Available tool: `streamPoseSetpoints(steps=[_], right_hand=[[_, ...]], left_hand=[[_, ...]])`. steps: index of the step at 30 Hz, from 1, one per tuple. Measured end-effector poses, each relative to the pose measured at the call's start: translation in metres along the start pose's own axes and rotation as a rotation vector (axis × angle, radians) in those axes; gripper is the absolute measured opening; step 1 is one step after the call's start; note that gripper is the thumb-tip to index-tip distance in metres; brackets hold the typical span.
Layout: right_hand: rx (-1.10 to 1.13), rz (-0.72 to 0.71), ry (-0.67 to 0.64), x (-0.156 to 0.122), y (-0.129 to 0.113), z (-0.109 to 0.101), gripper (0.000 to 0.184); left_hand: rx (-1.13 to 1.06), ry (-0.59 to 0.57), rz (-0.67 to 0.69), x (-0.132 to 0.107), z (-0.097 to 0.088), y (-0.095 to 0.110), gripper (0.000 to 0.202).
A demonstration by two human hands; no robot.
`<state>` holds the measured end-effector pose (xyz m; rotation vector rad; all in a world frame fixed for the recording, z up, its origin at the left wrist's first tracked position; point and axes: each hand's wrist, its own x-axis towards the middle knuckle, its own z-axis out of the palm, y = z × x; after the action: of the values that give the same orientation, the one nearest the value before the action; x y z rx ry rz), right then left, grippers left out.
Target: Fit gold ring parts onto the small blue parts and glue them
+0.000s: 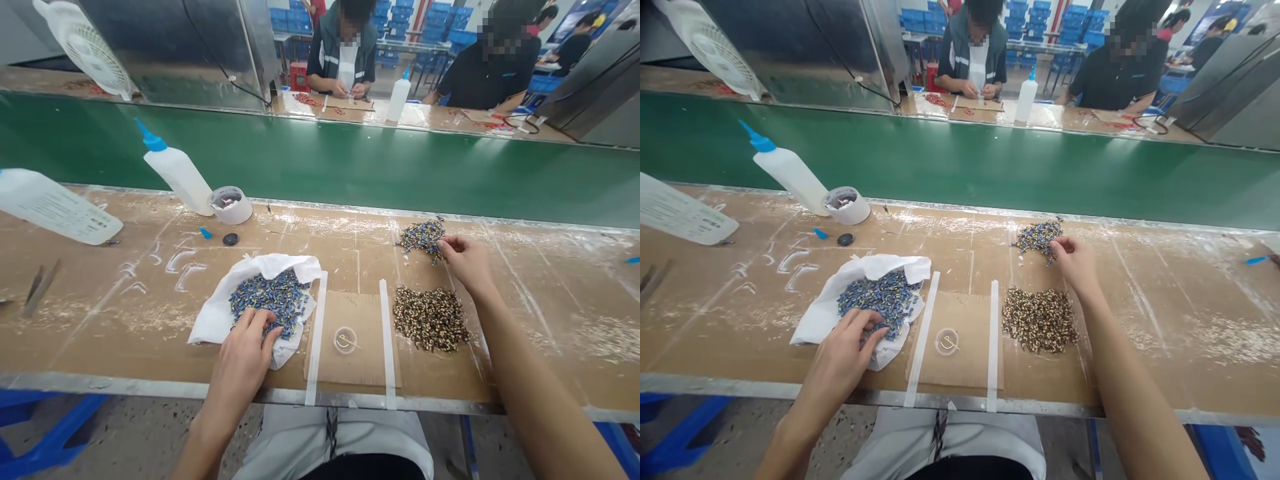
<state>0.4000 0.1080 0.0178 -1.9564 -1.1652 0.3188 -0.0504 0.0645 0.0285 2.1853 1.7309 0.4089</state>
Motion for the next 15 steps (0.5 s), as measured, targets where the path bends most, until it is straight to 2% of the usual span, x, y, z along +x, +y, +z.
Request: streamPoseSetpoints(steps=[2, 5, 8, 10, 11, 15], right_hand=[[0.017, -0.011, -0.02, 0.008, -0.004, -0.002, 0.038], [0.028, -0.032, -0.032, -0.006, -0.009, -0.021, 0.046], [0.02, -0.003, -0.08, -0.048, -0.005, -0.049, 0.044], [0.01, 0.092, -0.155, -0.086, 0.007, -0.062, 0.039], [0.02, 0.145, -0.113, -0.106, 0.015, -0.066, 0.039], [0.191, 0.364, 0.235, -0.178, 0.051, -0.063, 0.047]], left_hand=[[-0.005, -0.002, 0.016, 0.001, -0.002, -0.001, 0.011], [-0.027, -0.001, 0.034, 0.002, -0.005, -0.003, 0.01], [-0.07, -0.016, 0.037, 0.004, -0.008, -0.005, 0.013], [-0.143, -0.024, 0.023, 0.006, -0.011, -0.006, 0.014], [-0.194, -0.022, 0.008, 0.008, -0.012, -0.007, 0.014], [-0.419, 0.052, -0.088, 0.014, -0.019, -0.012, 0.018]])
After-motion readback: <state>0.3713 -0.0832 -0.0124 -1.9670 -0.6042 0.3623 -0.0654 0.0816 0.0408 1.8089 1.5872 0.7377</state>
